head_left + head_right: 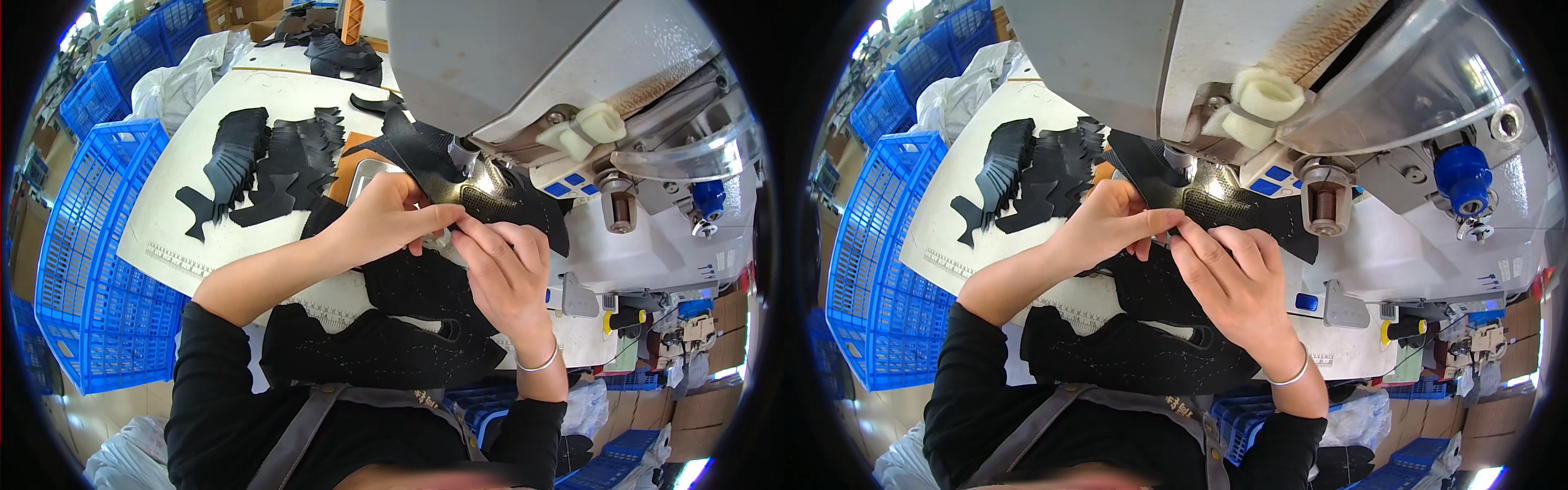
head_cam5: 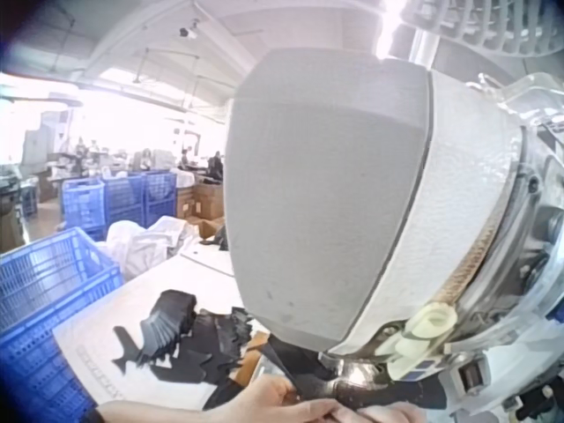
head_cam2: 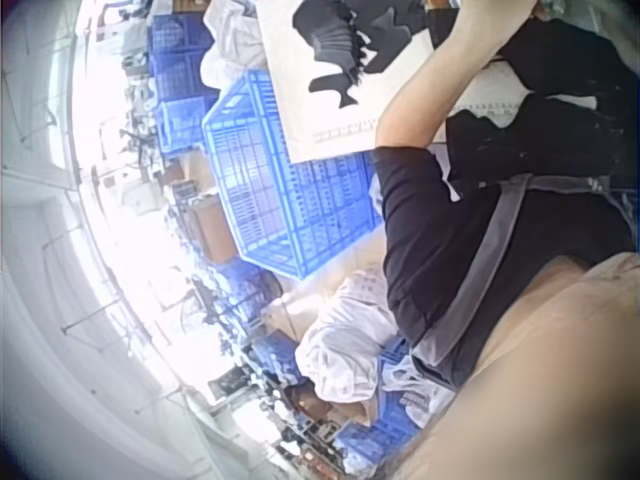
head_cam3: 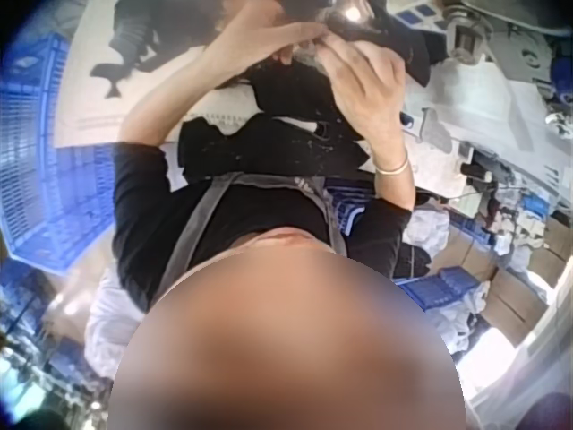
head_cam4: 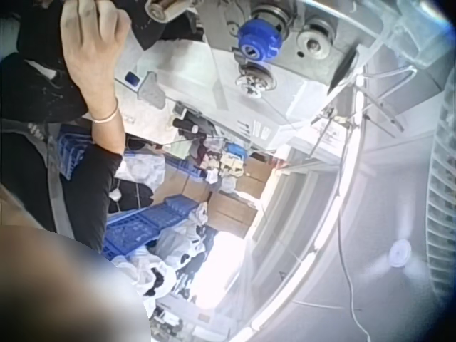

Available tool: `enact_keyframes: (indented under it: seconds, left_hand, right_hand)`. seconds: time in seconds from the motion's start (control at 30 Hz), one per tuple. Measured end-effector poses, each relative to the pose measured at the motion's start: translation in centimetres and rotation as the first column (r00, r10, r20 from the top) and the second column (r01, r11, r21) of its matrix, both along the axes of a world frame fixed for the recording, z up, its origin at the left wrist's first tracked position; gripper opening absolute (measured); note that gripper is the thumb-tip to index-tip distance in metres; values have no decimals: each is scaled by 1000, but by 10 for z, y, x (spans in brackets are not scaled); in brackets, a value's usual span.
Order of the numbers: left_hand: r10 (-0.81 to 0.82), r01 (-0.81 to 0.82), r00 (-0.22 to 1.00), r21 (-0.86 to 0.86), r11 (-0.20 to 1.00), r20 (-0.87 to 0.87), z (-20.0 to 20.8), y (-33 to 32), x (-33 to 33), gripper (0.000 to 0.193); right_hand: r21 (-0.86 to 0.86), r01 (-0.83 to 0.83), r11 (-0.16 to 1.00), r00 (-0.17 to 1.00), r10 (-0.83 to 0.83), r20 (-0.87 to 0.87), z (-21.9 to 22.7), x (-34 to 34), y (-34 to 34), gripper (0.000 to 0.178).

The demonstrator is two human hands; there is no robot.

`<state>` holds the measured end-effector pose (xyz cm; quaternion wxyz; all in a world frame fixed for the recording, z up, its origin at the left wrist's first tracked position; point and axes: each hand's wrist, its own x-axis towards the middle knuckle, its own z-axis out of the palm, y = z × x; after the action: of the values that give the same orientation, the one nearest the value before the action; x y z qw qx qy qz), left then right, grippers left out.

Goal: The person stitches shoe pieces together using a sewing machine, winds thread onto a bobbin and inserts it into the machine, then continues sewing shoe components.

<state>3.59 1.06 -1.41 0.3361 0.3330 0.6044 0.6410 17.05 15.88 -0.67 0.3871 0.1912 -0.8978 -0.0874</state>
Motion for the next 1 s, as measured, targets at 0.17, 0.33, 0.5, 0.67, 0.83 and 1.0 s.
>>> enact_keyframes:
  seconds: [0.17,0.33,0.5,0.67,0.83,1.0]
  left_hand:
    - [16,-16,1000,-12,1000,-24,-3,3,-2,22]
    - [31,-34,994,-25,999,-101,-4,5,-5,17]
    - [19,-44,982,-128,991,-190,1,7,-10,17]
    - [40,-65,955,-74,995,-295,1,12,-24,31]
    - [20,-40,969,-75,996,-247,8,17,-26,29]
    - [1,-18,973,-72,997,-231,12,16,-24,24]
  right_hand:
    - [41,-2,999,1000,2,-10,-3,1,2,30]
    - [36,47,998,997,-44,-63,-4,2,4,26]
    - [35,85,996,992,-81,-98,-7,-1,5,22]
    - [24,105,994,985,-101,-136,-3,-6,9,23]
    - [1,88,996,986,-87,-146,1,-8,14,25]
    - [-68,116,991,993,-117,-5,8,13,16,29]
